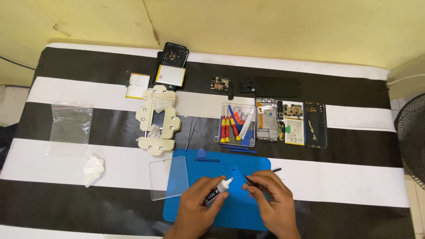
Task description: Repairing a mobile phone by cleaning components, applying adhesive, and assembling internal parts.
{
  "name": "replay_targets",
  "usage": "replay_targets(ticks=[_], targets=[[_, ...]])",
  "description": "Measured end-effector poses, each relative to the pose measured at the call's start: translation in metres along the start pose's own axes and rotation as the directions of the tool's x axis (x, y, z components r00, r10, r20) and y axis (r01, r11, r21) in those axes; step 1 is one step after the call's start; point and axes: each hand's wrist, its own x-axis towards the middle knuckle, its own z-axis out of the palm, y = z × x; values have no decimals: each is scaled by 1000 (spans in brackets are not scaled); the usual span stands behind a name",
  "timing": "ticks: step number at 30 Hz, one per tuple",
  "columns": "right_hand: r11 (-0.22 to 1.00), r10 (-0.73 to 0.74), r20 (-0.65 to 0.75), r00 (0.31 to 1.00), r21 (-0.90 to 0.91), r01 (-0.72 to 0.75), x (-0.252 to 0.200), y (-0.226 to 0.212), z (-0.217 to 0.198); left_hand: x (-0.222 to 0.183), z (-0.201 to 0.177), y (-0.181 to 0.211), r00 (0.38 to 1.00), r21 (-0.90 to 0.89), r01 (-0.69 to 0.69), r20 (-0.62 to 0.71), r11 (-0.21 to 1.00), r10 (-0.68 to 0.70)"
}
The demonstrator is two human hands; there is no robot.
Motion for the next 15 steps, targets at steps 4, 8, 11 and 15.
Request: replay_targets(ticks=[4, 8, 11, 15], targets=[[981, -116, 15, 993, -157, 117, 1, -14, 4, -1, -1, 7, 1000, -1, -6, -12, 1000, 6], [924, -301, -25, 953, -253, 286, 1, -21, 7, -3, -1, 5, 997, 56, -55, -59, 997, 58], [894, -347, 4, 938, -301, 332, 2, -24, 7, -4, -2, 6, 994, 70, -77, -70, 995, 82], [892, -344, 10, 939, -308, 330, 2, -21, 7, -5, -2, 5, 996, 59, -59, -64, 996, 63]])
